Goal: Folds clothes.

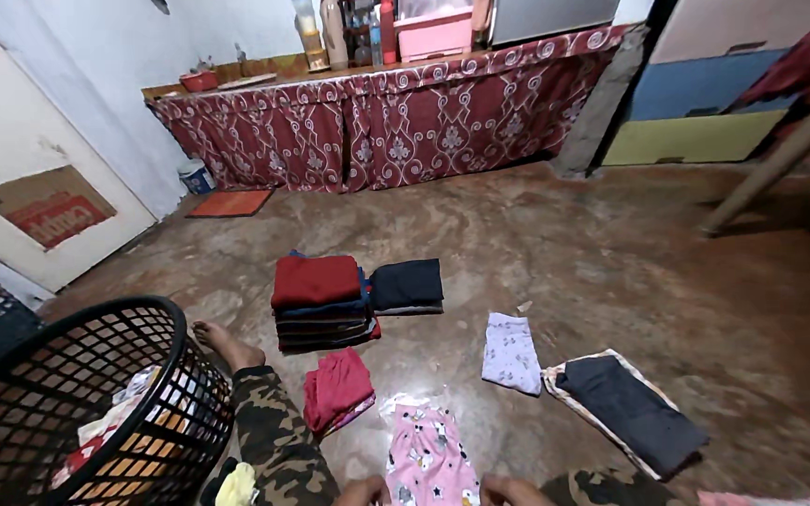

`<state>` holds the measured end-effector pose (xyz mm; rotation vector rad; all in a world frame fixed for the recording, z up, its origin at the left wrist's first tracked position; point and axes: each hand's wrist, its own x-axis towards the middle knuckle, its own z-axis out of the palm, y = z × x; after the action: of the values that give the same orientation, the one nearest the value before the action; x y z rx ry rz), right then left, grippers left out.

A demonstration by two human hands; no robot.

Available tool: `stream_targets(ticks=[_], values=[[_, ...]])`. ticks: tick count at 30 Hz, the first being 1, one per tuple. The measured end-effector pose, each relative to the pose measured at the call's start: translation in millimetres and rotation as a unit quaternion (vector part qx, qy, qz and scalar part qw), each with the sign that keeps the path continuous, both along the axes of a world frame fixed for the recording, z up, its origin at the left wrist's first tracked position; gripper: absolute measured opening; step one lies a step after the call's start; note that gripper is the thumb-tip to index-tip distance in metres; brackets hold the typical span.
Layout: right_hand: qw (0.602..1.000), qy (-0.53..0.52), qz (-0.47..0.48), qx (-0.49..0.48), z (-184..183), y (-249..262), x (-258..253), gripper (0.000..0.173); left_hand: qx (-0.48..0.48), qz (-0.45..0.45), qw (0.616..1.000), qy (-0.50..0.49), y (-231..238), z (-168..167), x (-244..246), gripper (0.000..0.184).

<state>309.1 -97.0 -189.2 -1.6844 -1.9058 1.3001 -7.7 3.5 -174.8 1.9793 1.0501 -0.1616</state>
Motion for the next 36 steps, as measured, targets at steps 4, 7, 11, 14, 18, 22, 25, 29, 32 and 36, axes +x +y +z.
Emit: stream_targets(ticks=[4,7,11,14,18,22,25,29,32,36], values=[[0.975,0.149,-0.162,0.008,-4.4,48.7,18.5,0.027,-0.040,0.133,0.985,-0.101,48.7,9.2,15.8,0.025],[0.891,0.266,-0.363,-0.052,-13.1,83.5,13.5,0.053,-0.101,0.311,0.922,-0.209,70.7,-6.4,42.2,0.043],[0.862,0.217,-0.438,-0.136,-70.3,91.7,0.1,0.063,-0.126,0.378,0.893,-0.209,64.5,-72.1,60.1,0.069],[0.871,0.199,-0.433,-0.119,-78.9,91.1,-1.5,0.052,-0.084,0.354,0.914,-0.181,62.7,-88.0,63.8,0.059],[0.856,0.271,-0.430,-0.095,-72.0,93.1,-4.1,0.053,-0.007,0.346,0.922,-0.172,60.1,-76.0,60.2,0.042],[0.887,0.092,-0.444,-0.086,-76.0,90.0,-10.1,0.060,0.092,0.329,0.938,-0.055,50.0,-76.8,60.2,0.049],[0.908,-0.043,-0.416,0.033,-64.5,90.1,-24.3,0.057,0.198,0.233,0.952,-0.009,36.4,-68.5,83.3,0.052],[0.928,-0.053,-0.308,0.201,-77.0,83.3,-66.9,0.052,0.269,0.092,0.955,-0.081,17.7,-77.3,118.2,0.056],[0.950,-0.094,-0.221,0.200,-105.8,80.8,-79.5,0.059,0.247,0.042,0.966,-0.062,22.1,-110.7,119.6,0.061],[0.945,-0.226,-0.181,0.154,-126.6,84.8,-81.5,0.063,0.264,0.014,0.964,0.021,28.8,-138.4,110.2,0.062]])
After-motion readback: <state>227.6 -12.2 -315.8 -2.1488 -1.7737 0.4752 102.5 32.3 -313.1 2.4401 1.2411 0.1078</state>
